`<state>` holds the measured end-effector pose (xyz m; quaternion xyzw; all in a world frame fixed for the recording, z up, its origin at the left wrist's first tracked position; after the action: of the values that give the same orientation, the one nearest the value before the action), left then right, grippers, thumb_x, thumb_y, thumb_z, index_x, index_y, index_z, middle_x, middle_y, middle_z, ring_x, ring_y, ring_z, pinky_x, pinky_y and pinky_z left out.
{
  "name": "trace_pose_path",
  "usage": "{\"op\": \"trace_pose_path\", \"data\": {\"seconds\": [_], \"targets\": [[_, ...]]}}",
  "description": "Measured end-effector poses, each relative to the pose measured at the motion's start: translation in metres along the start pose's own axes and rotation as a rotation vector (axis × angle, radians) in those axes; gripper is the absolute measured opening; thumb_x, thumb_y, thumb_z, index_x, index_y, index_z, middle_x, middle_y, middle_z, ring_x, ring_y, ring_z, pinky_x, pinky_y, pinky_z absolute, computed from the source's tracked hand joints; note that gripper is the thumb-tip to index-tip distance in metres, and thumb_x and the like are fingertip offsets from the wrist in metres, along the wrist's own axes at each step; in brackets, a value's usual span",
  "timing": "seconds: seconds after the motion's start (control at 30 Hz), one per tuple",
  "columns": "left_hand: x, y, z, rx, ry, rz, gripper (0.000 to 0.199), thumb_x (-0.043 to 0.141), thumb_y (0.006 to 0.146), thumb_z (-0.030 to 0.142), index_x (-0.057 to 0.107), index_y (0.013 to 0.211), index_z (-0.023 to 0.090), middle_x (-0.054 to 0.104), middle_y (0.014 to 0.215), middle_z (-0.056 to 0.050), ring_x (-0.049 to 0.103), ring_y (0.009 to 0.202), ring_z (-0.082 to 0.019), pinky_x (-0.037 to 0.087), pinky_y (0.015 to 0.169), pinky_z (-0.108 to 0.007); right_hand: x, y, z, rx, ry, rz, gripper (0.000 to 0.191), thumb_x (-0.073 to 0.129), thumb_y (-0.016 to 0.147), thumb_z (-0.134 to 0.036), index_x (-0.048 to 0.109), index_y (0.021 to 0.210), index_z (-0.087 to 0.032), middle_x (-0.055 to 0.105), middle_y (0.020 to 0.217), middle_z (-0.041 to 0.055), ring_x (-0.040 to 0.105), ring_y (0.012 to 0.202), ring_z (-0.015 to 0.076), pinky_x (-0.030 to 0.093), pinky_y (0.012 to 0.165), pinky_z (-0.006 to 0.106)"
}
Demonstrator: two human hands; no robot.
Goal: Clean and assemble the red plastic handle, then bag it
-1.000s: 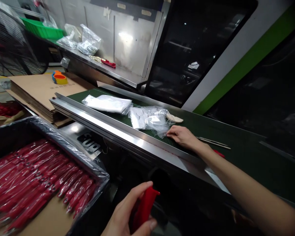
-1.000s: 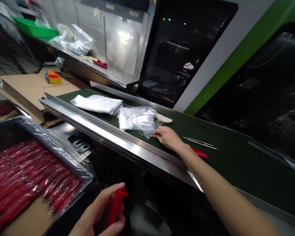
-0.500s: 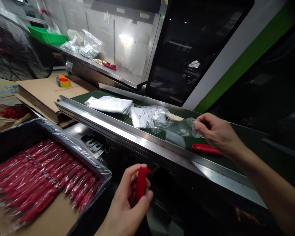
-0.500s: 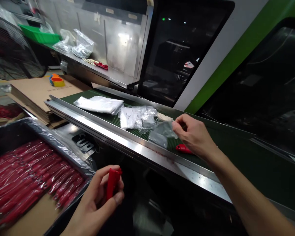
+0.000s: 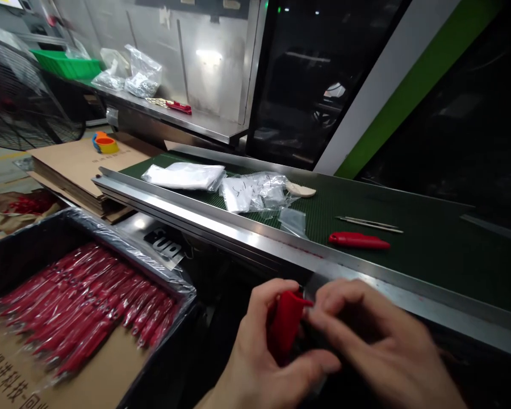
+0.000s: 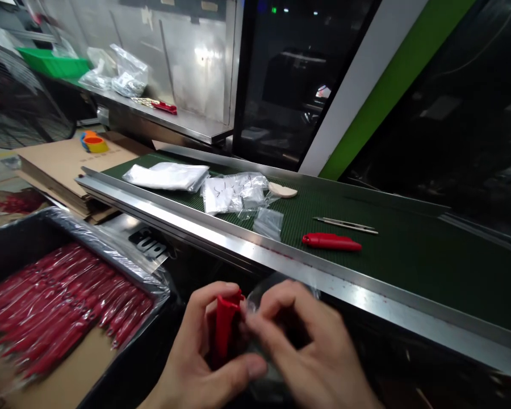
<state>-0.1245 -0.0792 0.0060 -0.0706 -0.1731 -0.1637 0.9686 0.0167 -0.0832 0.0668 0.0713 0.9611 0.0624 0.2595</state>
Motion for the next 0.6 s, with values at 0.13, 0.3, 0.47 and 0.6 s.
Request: {"op": "trace_pose_path", "data": {"seconds": [0.13,0.3,0.47,0.6], "targets": [[-0.003,-0.013,-0.021,-0.159,-0.089,0.006,0.049,0.083,0.066,0.017,0.054,0.105,0.024,0.061,0.084,0.004,0.059,0.077,-0.009,0.048,0.072,-0.018,0.044,-0.033,0.041,0.348,0.396,-0.248,0.03,0.074,0.078,-0.046,0.058,0.075,-0.021,0.065,0.077,0.001,0.066,0.072,0.0157,0.056,0.064,0.025],[-0.022,-0.011,-0.045,-0.231,0.111,0.064,0.034,0.063,0.085,0.022,0.046,0.113,0.024,0.053,0.076,0.006,0.048,0.061,-0.006,0.043,0.058,-0.019,0.035,-0.038,0.046,0.035,-0.027,-0.139,0.019,0.057,0.094,-0.034,0.055,0.081,-0.02,0.06,0.075,0.0001,0.058,0.064,0.0113,0.049,0.057,0.021],[-0.02,0.003,-0.038,-0.034,0.477,0.089,0.048,0.059,0.084,0.014,0.04,0.126,0.028,0.059,0.086,0.005,0.057,0.076,-0.01,0.048,0.076,-0.024,0.029,-0.052,0.015,-0.452,-0.474,-0.02,0.012,0.05,0.094,-0.013,0.059,0.098,-0.02,0.06,0.088,0.0048,0.057,0.079,0.017,0.048,0.072,0.032],[-0.005,-0.001,-0.031,0.17,0.696,0.04,0.058,0.057,0.082,0.009,0.038,0.133,0.027,0.062,0.099,0.0,0.061,0.085,-0.014,0.049,0.079,-0.027,0.016,-0.045,0.012,-0.352,-0.329,-0.032,0.017,0.056,0.095,-0.027,0.057,0.112,-0.022,0.06,0.101,0.0049,0.059,0.088,0.0149,0.052,0.07,0.024]]}}
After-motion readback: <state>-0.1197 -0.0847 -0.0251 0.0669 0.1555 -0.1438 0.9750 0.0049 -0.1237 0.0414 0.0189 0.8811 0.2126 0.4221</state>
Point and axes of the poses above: each hand's wrist, its own y-axis towards the middle knuckle, its own x-axis out of the palm, z = x × y, the point moved 8 cm from there along y, towards the middle knuckle
